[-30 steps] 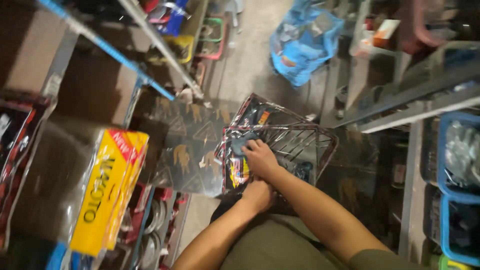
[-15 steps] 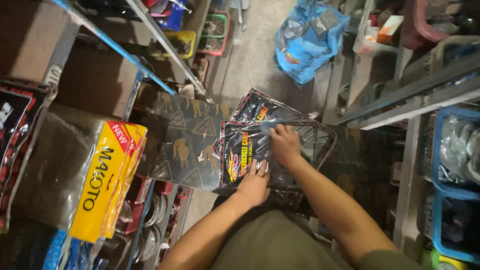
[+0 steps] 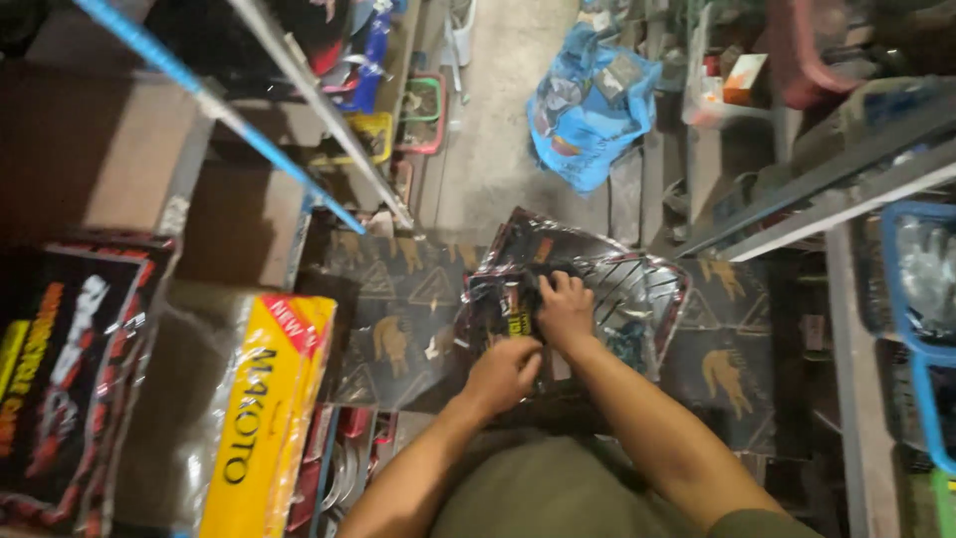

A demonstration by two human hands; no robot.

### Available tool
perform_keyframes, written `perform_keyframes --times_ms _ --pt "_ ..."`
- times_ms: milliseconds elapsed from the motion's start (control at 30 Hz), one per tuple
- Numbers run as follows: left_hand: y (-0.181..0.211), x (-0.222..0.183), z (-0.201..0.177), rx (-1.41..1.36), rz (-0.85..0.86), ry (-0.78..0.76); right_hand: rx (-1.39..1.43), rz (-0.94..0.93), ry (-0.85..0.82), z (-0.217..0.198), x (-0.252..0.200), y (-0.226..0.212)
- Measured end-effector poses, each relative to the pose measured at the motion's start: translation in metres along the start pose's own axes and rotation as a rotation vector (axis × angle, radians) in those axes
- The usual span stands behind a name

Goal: Wiping down packaged motorcycle cable parts with a cloth to remove dust.

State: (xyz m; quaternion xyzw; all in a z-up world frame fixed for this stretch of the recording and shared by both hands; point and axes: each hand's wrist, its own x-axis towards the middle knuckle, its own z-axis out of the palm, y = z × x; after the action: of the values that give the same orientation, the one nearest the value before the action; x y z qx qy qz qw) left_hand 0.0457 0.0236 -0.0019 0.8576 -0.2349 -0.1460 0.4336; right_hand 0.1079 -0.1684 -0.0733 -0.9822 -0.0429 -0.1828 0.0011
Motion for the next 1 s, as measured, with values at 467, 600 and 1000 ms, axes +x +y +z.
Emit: perform_keyframes --times_ms 467,600,1000 --pt "-0.048 0.035 -0.047 0.372 0.121 -0.146 0.171 -0.252 -0.204 -0.051 -0.13 -0.092" --pt "-0.054 0.029 -0.031 0.53 0.167 -0.229 0.561 0.523 -0.444 -0.162 -0.092 -0.081" --pt "-0.03 0.028 -0.019 0.58 -0.041 -0.448 0.058 0.714 -0.182 -0.084 -0.097 -0.035"
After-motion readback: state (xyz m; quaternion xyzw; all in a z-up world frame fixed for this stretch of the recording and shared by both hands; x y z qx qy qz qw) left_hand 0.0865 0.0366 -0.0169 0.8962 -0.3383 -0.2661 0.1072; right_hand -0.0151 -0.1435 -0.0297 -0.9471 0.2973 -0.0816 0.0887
